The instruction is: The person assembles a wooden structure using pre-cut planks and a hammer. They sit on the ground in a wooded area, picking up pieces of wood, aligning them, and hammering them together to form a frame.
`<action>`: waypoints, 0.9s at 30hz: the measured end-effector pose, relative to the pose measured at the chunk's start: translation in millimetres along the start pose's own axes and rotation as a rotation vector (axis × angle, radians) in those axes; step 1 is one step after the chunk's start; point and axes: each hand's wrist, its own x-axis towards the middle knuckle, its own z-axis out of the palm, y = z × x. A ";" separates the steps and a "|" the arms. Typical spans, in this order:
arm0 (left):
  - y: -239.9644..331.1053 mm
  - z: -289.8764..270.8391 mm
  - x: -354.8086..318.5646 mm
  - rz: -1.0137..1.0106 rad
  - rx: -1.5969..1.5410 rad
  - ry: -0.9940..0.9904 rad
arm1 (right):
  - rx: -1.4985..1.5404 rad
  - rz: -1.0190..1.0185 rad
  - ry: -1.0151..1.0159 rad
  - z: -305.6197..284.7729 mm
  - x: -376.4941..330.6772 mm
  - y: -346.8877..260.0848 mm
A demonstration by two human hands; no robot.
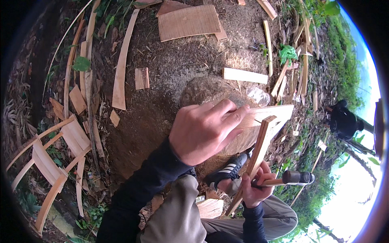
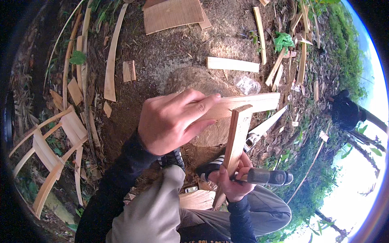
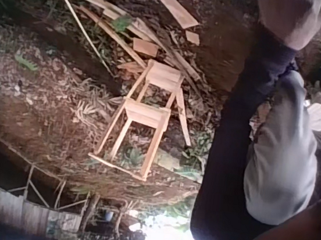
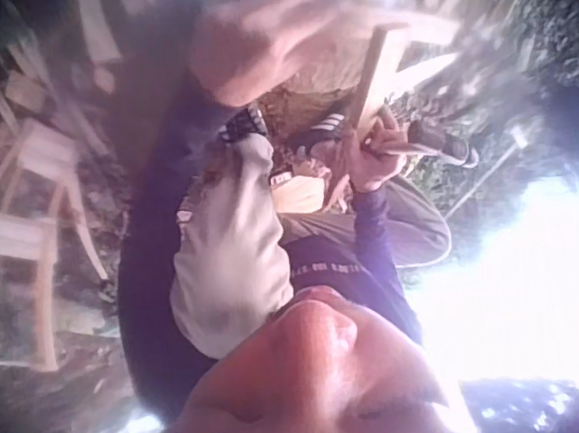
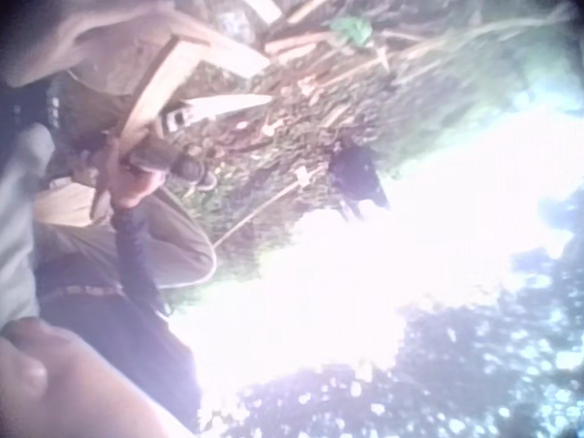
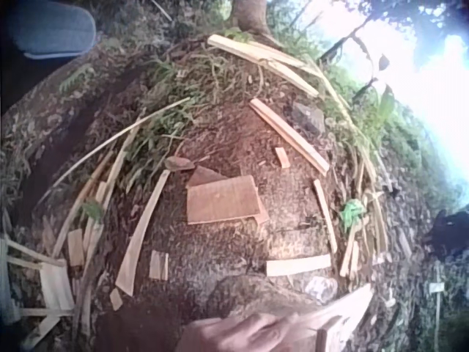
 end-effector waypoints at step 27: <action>-38.6 28.7 -18.3 -0.029 0.150 0.096 | -0.398 -0.069 -0.118 -1.3 21.9 10.7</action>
